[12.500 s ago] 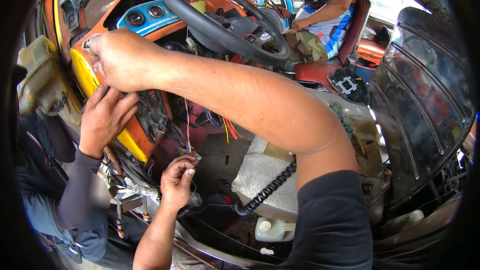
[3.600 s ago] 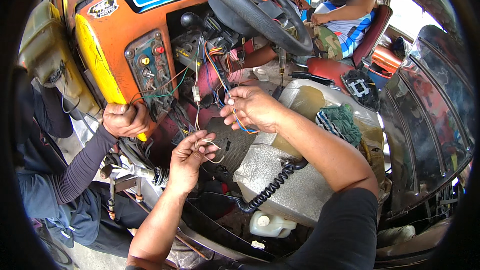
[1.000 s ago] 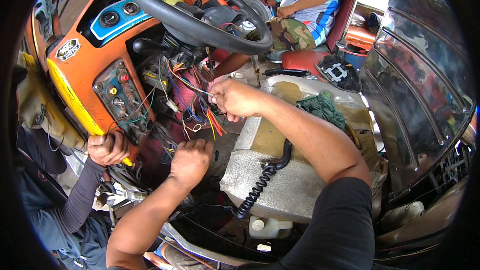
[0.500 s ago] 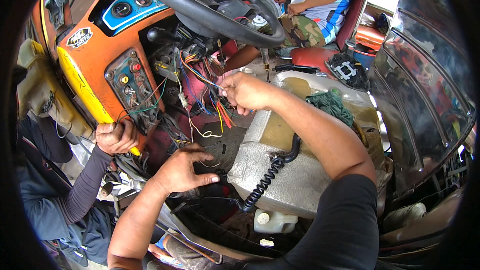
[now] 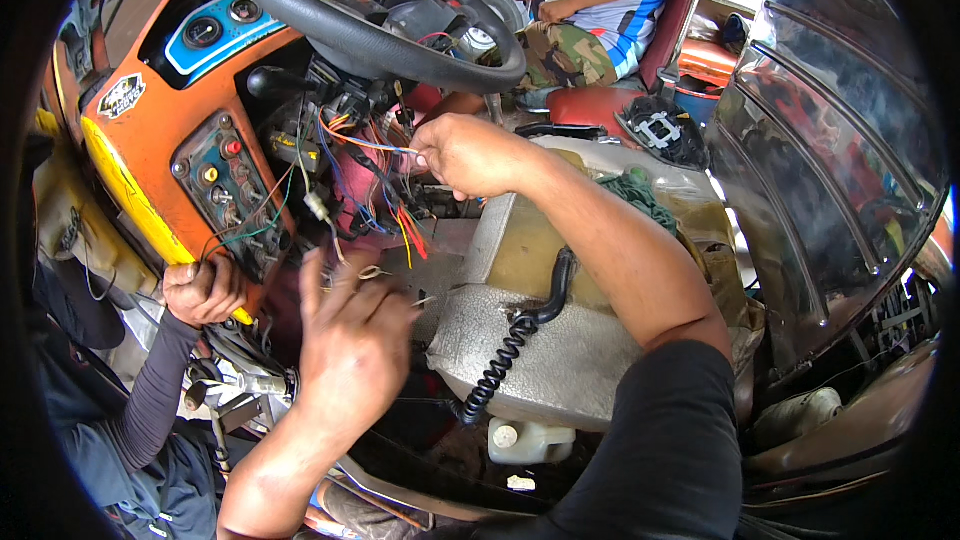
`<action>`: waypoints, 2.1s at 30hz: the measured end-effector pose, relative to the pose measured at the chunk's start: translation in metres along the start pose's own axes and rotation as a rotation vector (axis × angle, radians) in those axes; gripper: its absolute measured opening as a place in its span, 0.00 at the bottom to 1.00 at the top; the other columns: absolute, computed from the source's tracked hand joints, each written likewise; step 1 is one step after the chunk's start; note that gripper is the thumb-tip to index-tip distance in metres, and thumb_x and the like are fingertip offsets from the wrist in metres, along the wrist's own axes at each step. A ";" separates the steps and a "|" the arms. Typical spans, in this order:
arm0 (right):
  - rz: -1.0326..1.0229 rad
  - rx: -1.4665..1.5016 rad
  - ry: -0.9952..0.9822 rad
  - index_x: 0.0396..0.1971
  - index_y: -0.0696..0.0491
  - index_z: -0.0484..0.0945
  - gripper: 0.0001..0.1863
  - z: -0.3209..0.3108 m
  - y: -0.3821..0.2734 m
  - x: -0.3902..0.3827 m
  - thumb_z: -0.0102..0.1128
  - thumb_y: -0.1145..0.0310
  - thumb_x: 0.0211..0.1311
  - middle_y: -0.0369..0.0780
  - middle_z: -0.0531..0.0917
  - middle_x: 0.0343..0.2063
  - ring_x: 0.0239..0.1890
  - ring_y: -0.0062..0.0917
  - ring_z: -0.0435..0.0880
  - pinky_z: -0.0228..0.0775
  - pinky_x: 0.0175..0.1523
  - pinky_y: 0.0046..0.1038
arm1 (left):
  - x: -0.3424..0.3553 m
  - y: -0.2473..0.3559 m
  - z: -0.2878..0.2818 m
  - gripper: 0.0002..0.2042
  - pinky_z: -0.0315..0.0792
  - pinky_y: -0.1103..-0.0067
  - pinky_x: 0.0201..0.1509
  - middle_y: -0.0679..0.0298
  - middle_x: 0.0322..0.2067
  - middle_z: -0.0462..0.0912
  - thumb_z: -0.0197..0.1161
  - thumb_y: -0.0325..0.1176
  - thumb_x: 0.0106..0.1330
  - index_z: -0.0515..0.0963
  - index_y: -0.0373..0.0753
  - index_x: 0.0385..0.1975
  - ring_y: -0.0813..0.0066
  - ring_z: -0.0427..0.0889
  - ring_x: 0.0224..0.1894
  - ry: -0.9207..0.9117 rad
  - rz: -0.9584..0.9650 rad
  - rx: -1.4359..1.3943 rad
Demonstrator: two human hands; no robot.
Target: The person works on the exposed wiring under the dashboard of a vehicle, stripping wire ends and twisting connections with a coworker. They use a screwdriver to strip insulation and join wires by hand, focusing on the steering column area.
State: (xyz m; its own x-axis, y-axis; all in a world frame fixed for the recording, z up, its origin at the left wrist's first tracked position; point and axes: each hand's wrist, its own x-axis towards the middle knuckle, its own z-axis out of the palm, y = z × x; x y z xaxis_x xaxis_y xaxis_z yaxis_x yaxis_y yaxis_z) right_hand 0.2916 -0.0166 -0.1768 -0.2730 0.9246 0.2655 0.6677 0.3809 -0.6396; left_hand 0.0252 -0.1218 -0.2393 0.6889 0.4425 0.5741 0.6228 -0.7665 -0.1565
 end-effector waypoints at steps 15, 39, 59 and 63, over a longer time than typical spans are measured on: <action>0.063 0.077 -0.039 0.67 0.52 0.81 0.20 0.007 0.004 0.008 0.51 0.72 0.82 0.32 0.78 0.23 0.21 0.19 0.81 0.75 0.28 0.29 | 0.143 0.061 0.041 0.20 0.84 0.62 0.63 0.37 0.50 0.89 0.70 0.40 0.68 0.87 0.27 0.49 0.50 0.91 0.57 -0.760 -0.126 -0.388; -0.206 1.202 -0.593 0.58 0.54 0.80 0.16 0.058 0.032 0.021 0.63 0.60 0.81 0.42 0.85 0.58 0.63 0.35 0.84 0.73 0.70 0.40 | 0.067 -0.074 0.055 0.16 0.80 0.84 0.37 0.70 0.38 0.85 0.60 0.21 0.78 0.80 0.32 0.62 0.83 0.85 0.37 0.494 -0.606 -1.588; -0.239 0.970 -0.405 0.55 0.61 0.85 0.17 0.056 0.029 0.020 0.66 0.62 0.80 0.42 0.91 0.49 0.54 0.27 0.89 0.76 0.66 0.32 | 0.088 -0.109 0.052 0.16 0.69 0.81 0.34 0.73 0.31 0.80 0.55 0.40 0.88 0.86 0.37 0.46 0.85 0.72 0.30 0.512 -0.873 -1.421; -0.231 1.034 -0.429 0.54 0.60 0.85 0.16 0.055 0.031 0.021 0.66 0.62 0.80 0.42 0.91 0.48 0.55 0.28 0.89 0.76 0.67 0.34 | 0.103 -0.106 0.051 0.16 0.69 0.81 0.33 0.72 0.32 0.79 0.55 0.40 0.88 0.85 0.36 0.43 0.84 0.72 0.28 0.491 -0.915 -1.468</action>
State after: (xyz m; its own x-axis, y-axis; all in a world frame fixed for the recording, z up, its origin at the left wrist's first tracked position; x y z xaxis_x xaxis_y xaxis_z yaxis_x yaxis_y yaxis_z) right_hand 0.2683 0.0143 -0.2309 -0.6621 0.6810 0.3129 -0.2645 0.1783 -0.9478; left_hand 0.0488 0.0290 -0.2049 0.0185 0.9643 0.2642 -0.2881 -0.2479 0.9250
